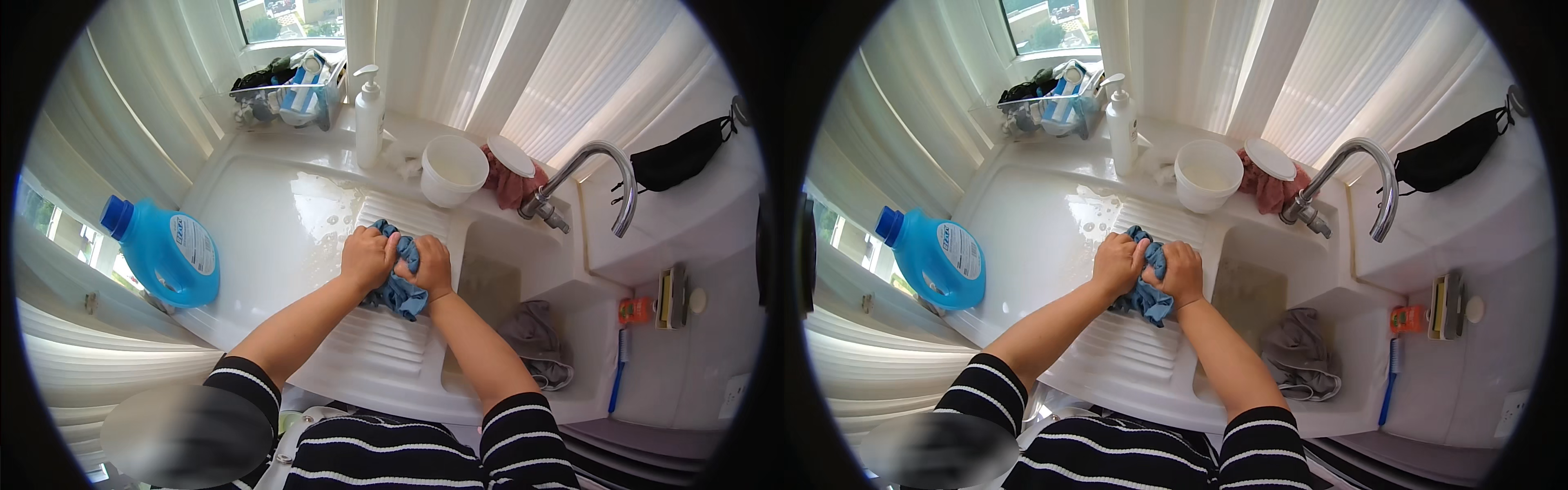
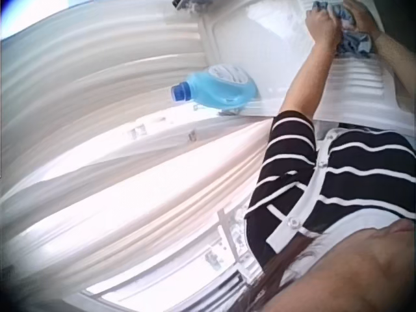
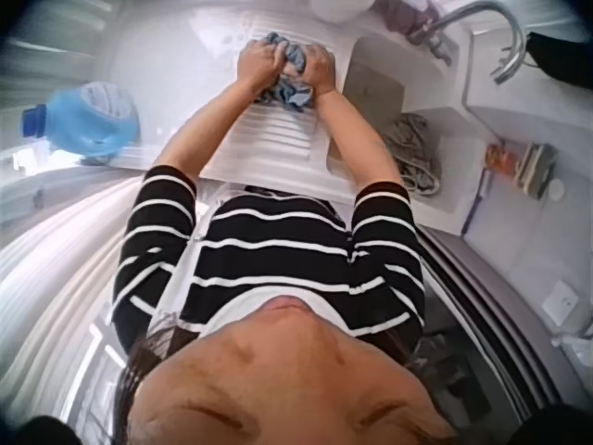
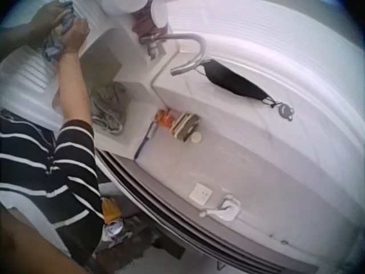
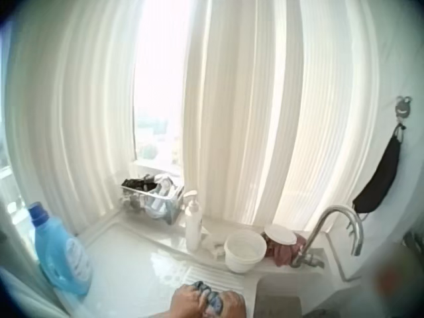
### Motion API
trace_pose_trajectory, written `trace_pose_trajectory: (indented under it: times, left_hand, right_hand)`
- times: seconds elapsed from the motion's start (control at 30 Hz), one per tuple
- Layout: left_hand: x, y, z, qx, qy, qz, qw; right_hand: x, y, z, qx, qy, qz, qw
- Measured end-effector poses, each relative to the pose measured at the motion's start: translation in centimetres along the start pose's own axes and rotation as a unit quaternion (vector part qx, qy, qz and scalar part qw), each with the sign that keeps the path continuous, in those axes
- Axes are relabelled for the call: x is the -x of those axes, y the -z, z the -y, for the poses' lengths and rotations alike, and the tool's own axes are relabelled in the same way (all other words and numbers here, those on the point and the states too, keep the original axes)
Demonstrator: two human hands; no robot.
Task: The person hand-washes a blue garment in a white sink. They scrub the fabric on the sink's built-in washboard, rinse it under the faucet, and wring out the excess water. The person repeats this process, ensuring the garment is thoroughly cleaned.
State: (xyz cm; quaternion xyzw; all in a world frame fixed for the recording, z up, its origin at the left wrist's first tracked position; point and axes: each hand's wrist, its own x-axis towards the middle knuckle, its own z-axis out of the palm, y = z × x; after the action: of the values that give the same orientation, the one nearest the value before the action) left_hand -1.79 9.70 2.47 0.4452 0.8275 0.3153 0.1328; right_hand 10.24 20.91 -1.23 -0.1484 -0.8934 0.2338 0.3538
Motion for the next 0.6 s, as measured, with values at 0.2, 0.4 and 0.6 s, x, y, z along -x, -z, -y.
trace_pose_trajectory:
  times: [0.2,0.4,0.6]
  left_hand:
    - [4.2,1.8,0.9,0.049,-0.138,-0.010,0.989]
    - [8.9,-0.1,-0.2,-0.026,-0.218,-0.074,0.973]
    - [-2.1,-0.7,-0.9,-0.065,-0.077,-0.176,0.979]
  right_hand:
    - [1.8,4.6,4.2,-0.102,-0.135,0.188,0.968]
    - [6.8,3.6,6.6,-0.041,0.024,0.055,0.997]
    - [-1.8,-0.1,-0.8,0.001,-0.119,0.044,0.992]
